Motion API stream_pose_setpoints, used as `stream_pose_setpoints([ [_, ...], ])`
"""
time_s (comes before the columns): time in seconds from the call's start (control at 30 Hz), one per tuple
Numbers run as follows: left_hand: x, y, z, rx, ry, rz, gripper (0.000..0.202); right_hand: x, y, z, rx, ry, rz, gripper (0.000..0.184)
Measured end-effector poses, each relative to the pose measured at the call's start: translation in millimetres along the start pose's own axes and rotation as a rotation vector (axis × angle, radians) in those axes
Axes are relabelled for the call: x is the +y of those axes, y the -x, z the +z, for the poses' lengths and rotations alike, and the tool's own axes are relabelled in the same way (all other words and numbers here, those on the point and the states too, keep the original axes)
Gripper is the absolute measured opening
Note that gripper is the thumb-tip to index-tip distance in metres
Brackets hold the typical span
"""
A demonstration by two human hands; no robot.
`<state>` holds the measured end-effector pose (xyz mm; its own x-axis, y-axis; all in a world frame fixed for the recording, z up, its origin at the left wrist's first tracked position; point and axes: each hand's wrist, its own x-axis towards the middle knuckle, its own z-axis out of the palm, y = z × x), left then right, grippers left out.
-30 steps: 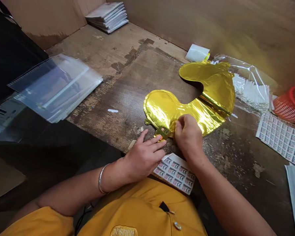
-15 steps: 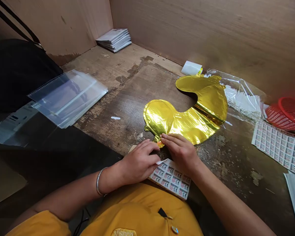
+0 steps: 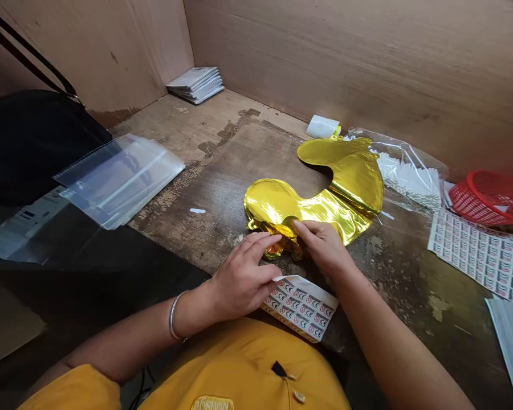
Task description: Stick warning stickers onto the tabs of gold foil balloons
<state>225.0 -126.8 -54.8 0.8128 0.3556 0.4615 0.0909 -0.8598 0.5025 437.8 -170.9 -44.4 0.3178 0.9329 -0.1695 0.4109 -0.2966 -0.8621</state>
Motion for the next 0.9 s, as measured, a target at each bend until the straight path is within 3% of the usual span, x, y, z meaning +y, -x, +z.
stream_pose_setpoints([
  [0.23, -2, -27, -12.1, -0.128, 0.006, 0.119, 0.015, -3, -6, 1, -0.011, -0.076, 0.018, 0.040],
  [0.37, -18, -29, -2.0, -0.250, 0.031, 0.131, 0.018, 0, -8, 2, 0.024, -0.125, 0.008, 0.041],
  [0.47, -28, -26, 6.7, -0.268, 0.044, 0.117, 0.019, 3, -3, 1, 0.136, -0.158, -0.005, 0.042],
  [0.53, -30, -24, 8.9, -0.261, 0.051, 0.113, 0.018, 5, 6, 2, 0.207, -0.069, -0.099, 0.035],
  [0.67, -27, -23, 7.8, -0.261, 0.041, 0.078, 0.020, 11, 27, 9, 0.216, 0.417, -0.417, 0.041],
  [0.73, -26, -22, 7.2, -0.251, 0.040, 0.081, 0.021, 13, 29, 8, 0.193, 0.492, -0.415, 0.029],
  [0.83, -28, -20, 8.0, -0.221, 0.061, 0.102, 0.019, 15, 8, -14, 0.204, 0.456, -0.305, 0.019],
  [0.9, -30, -18, 9.4, -0.213, 0.077, 0.100, 0.017, 15, -22, -45, 0.275, 0.453, -0.261, 0.016],
])
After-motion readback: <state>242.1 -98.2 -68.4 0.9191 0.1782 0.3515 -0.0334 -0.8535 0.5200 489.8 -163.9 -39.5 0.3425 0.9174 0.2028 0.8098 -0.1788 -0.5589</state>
